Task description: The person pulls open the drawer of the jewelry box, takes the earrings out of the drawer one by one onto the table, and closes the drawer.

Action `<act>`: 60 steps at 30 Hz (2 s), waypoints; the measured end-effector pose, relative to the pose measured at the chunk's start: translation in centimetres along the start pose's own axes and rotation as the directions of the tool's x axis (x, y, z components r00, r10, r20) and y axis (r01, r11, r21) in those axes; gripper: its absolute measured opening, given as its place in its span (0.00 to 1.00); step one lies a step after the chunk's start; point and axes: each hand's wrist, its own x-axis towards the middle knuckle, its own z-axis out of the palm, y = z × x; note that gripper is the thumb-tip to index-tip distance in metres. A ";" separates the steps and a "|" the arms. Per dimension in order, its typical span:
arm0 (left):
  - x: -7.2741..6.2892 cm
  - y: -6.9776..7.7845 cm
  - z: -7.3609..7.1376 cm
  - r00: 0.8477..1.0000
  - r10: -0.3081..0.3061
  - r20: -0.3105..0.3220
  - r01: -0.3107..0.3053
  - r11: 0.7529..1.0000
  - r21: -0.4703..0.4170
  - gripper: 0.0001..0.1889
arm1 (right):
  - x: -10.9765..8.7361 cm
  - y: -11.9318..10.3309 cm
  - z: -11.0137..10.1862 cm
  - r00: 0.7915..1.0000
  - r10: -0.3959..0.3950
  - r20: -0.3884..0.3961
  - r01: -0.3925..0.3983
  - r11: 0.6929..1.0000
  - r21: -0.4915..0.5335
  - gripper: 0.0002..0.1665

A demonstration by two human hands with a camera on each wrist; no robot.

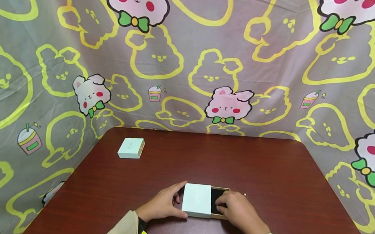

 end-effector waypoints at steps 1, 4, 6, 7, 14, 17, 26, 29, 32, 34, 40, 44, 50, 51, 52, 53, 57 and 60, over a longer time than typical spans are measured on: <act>0.0 0.0 0.0 1.000 0.000 0.000 0.000 1.000 0.001 0.58 | 0.0 0.0 0.0 1.000 0.001 -0.001 -0.001 1.000 -0.001 0.06; 0.0 0.0 0.0 1.000 0.001 0.000 -0.001 1.000 -0.002 0.58 | 0.0 -0.2 0.1 1.000 0.015 0.000 -0.015 1.000 -0.001 0.07; 0.0 0.0 0.0 1.000 0.001 0.001 -0.001 1.000 -0.002 0.58 | 0.0 -0.3 0.1 1.000 0.024 0.001 -0.024 1.000 0.002 0.08; 0.0 0.1 0.0 1.000 0.001 0.001 -0.001 1.000 -0.002 0.58 | 0.0 -0.3 0.1 1.000 0.027 0.001 -0.027 1.000 0.002 0.08; 0.0 0.1 -0.1 1.000 0.003 0.003 -0.003 1.000 -0.004 0.58 | 0.1 -0.4 0.2 1.000 0.019 -0.020 -0.019 1.000 -0.011 0.08; 0.0 0.1 -0.1 1.000 -0.002 0.006 0.002 1.000 -0.010 0.58 | 0.2 -0.4 0.2 0.999 0.027 -0.020 -0.028 1.000 -0.014 0.08; -0.1 0.2 -0.1 1.000 -0.007 0.011 0.007 1.000 -0.016 0.57 | 0.3 -0.7 0.0 0.996 0.088 0.021 -0.089 0.995 0.033 0.08; -0.1 0.2 -0.2 1.000 -0.006 0.009 0.006 1.000 -0.020 0.57 | 0.3 -0.7 0.1 0.997 0.080 0.016 -0.081 0.996 0.044 0.08; -0.1 0.3 -0.2 1.000 -0.007 0.008 0.007 1.000 -0.019 0.57 | 0.3 -0.6 0.2 0.998 0.068 0.009 -0.068 0.997 0.048 0.08; -0.1 0.2 -0.1 1.000 -0.012 0.011 0.012 1.000 -0.019 0.57 | 0.3 -0.5 0.2 0.998 0.062 0.006 -0.062 0.997 0.050 0.08; 0.0 0.2 -0.1 1.000 -0.022 0.011 0.022 1.000 -0.010 0.57 | 0.3 -0.5 0.2 0.998 0.062 -0.001 -0.062 0.997 0.047 0.09; 0.0 0.2 -0.1 1.000 -0.016 0.010 0.016 1.000 -0.011 0.57 | 0.3 -0.6 0.1 0.997 0.080 0.003 -0.080 0.996 0.032 0.09; -0.1 0.1 0.0 1.000 -0.001 -0.005 0.002 1.000 0.003 0.57 | 0.3 -0.6 0.0 0.997 0.077 0.003 -0.077 0.996 0.039 0.08; -0.1 0.1 0.0 1.000 0.000 -0.009 0.000 1.000 0.008 0.58 | 0.3 -0.6 -0.1 0.997 0.075 0.004 -0.075 0.996 0.044 0.08; -0.1 0.1 0.1 1.000 0.002 -0.013 -0.002 1.000 0.012 0.58 | 0.3 -0.6 -0.1 0.997 0.074 0.004 -0.074 0.996 0.046 0.08; -0.1 0.0 0.1 1.000 0.003 -0.016 -0.003 1.000 0.019 0.58 | 0.2 -0.5 -0.1 0.997 0.071 0.004 -0.071 0.996 0.045 0.08; -0.1 0.0 0.2 1.000 0.007 -0.017 -0.006 1.000 0.023 0.58 | 0.1 -0.4 -0.3 0.997 0.074 0.012 -0.075 0.996 0.043 0.07; -0.1 0.0 0.2 1.000 0.010 -0.017 -0.010 1.000 0.024 0.58 | 0.1 -0.4 -0.4 0.996 0.091 0.017 -0.091 0.995 0.037 0.07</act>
